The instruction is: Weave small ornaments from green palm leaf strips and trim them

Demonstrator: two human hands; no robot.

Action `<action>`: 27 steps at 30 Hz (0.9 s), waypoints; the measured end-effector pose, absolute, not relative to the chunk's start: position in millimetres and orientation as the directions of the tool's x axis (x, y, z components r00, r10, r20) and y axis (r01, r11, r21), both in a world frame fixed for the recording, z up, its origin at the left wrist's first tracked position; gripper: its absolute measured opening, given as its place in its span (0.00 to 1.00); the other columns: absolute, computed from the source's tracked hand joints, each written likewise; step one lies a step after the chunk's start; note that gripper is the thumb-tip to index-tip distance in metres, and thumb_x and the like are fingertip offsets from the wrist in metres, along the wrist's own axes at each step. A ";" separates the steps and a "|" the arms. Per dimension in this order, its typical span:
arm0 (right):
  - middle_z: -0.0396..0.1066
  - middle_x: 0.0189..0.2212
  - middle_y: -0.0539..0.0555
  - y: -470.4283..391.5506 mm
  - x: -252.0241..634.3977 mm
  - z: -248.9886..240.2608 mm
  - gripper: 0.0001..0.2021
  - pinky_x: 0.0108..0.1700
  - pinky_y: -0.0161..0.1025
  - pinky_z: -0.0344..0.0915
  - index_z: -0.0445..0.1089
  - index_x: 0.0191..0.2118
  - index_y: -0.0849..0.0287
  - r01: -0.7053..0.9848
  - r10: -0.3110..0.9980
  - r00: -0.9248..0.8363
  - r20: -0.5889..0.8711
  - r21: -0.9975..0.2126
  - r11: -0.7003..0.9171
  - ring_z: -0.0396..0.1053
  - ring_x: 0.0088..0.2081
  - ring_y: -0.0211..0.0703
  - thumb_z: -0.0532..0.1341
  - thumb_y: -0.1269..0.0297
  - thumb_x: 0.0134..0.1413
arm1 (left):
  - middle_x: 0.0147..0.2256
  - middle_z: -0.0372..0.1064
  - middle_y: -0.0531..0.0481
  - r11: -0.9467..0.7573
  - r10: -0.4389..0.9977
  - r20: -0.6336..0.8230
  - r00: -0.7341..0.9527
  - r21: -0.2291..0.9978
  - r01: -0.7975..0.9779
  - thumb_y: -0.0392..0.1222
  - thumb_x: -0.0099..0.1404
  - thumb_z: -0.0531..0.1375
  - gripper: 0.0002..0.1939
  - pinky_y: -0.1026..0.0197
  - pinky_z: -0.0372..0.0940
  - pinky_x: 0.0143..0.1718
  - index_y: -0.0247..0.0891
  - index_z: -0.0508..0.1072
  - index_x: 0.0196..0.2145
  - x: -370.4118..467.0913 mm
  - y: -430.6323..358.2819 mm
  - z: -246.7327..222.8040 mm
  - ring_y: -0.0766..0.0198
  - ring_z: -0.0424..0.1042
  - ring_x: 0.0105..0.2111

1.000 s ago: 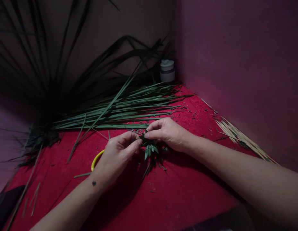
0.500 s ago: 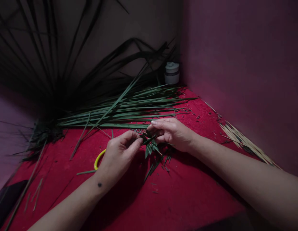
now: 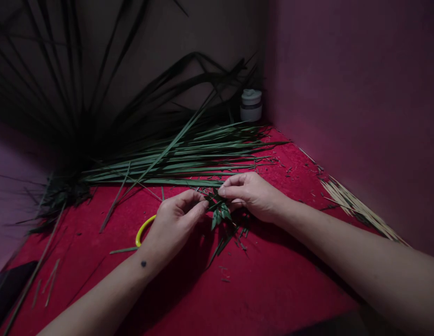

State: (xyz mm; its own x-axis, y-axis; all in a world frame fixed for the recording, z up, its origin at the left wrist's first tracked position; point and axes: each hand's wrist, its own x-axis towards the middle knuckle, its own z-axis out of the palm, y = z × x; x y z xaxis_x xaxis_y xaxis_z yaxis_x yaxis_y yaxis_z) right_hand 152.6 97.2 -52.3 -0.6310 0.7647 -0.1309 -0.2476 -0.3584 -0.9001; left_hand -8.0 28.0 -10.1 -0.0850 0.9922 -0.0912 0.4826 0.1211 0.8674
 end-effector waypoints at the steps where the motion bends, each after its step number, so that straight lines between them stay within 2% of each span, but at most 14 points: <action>1: 0.65 0.19 0.49 97.1 152.8 -51.8 0.05 0.24 0.30 0.59 0.68 0.25 0.65 -0.242 0.767 -0.628 -0.129 -0.905 -0.350 0.63 0.20 0.30 0.64 0.70 0.44 | 0.25 0.71 0.52 0.115 0.993 -0.090 -0.076 0.882 0.457 0.45 0.56 0.61 0.09 0.66 0.61 0.25 0.36 0.72 0.30 -7.7 28.4 -10.2 0.67 0.67 0.24; 4: 0.65 0.18 0.48 96.7 153.2 -50.1 0.05 0.23 0.29 0.57 0.68 0.25 0.65 -0.212 0.772 -0.623 -0.128 -0.922 -0.324 0.61 0.19 0.29 0.63 0.70 0.45 | 0.30 0.73 0.51 0.111 0.994 -0.093 -0.064 0.912 0.395 0.44 0.55 0.62 0.10 0.66 0.63 0.28 0.37 0.74 0.34 -6.3 29.4 -10.7 0.66 0.69 0.27; 9: 0.63 0.17 0.46 95.4 152.1 -48.5 0.04 0.21 0.29 0.55 0.67 0.24 0.64 -0.191 0.772 -0.624 -0.123 -0.933 -0.304 0.59 0.18 0.28 0.62 0.70 0.45 | 0.24 0.69 0.53 0.162 0.986 -0.135 -0.098 0.915 0.369 0.45 0.56 0.62 0.09 0.68 0.59 0.23 0.35 0.74 0.29 -3.7 29.0 -14.3 0.68 0.64 0.22; 13: 0.63 0.17 0.46 93.9 151.5 -46.8 0.03 0.21 0.28 0.55 0.67 0.24 0.64 -0.205 0.787 -0.607 -0.112 -0.934 -0.291 0.58 0.18 0.28 0.62 0.72 0.43 | 0.23 0.68 0.53 0.172 0.985 -0.146 -0.095 0.914 0.369 0.46 0.56 0.61 0.10 0.67 0.59 0.23 0.35 0.73 0.28 -3.4 29.2 -16.3 0.69 0.63 0.21; 23: 0.65 0.20 0.47 90.0 151.5 -42.2 0.02 0.22 0.28 0.60 0.67 0.27 0.63 -0.079 0.777 -0.617 -0.122 -0.973 -0.216 0.61 0.20 0.29 0.61 0.71 0.44 | 0.20 0.63 0.57 0.165 0.986 -0.163 -0.037 0.920 0.355 0.45 0.57 0.61 0.09 0.70 0.55 0.21 0.35 0.70 0.26 -4.4 31.1 -17.9 0.72 0.59 0.20; 27: 0.64 0.19 0.47 89.2 150.6 -43.4 0.02 0.22 0.28 0.59 0.66 0.26 0.62 -0.112 0.780 -0.615 -0.113 -0.967 -0.229 0.62 0.20 0.30 0.61 0.72 0.44 | 0.19 0.62 0.57 0.160 0.987 -0.157 -0.039 0.915 0.370 0.44 0.58 0.61 0.09 0.69 0.54 0.19 0.36 0.70 0.26 -5.1 30.5 -20.0 0.72 0.58 0.19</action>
